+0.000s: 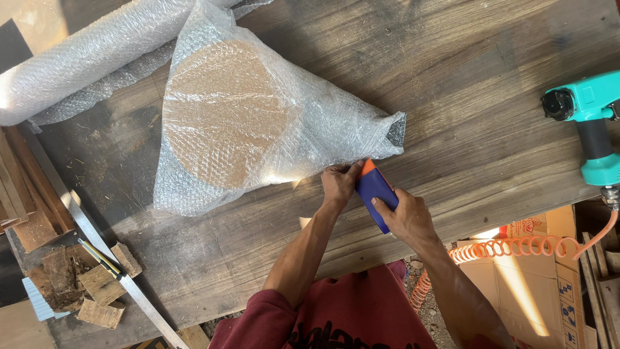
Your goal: The person wraps a circular wooden object in bubble wrap by hand and secures the wrap with clear tape using a tape dispenser.
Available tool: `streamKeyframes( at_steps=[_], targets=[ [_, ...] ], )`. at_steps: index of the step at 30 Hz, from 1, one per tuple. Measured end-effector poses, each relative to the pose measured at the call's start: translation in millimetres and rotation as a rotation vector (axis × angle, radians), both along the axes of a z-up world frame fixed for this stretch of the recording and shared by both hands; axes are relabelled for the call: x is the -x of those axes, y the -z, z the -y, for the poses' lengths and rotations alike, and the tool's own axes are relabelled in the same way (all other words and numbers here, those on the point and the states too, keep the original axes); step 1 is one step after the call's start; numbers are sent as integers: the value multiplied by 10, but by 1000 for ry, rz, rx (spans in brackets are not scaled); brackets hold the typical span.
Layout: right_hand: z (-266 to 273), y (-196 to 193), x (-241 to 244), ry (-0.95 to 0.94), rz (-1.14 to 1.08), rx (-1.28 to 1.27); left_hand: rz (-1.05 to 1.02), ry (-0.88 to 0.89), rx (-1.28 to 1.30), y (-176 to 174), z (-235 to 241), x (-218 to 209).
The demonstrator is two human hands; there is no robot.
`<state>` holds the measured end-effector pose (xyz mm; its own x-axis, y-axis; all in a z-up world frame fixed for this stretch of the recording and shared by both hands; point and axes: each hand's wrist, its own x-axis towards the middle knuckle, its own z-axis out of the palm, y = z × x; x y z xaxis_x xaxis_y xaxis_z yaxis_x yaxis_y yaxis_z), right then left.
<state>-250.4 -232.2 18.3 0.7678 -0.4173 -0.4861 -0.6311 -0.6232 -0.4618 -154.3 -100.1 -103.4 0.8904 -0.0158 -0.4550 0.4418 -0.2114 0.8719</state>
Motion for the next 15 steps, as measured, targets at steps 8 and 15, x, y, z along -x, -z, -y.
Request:
streamKeyframes(
  at_steps=[8, 15],
  targets=[
    [-39, -112, -36, -95, -101, 130, 62, -17, -11, -150, -1, 14],
    [-386, -872, -199, -220, -266, 45, 272, 26, -66, -424, -46, -39]
  ],
)
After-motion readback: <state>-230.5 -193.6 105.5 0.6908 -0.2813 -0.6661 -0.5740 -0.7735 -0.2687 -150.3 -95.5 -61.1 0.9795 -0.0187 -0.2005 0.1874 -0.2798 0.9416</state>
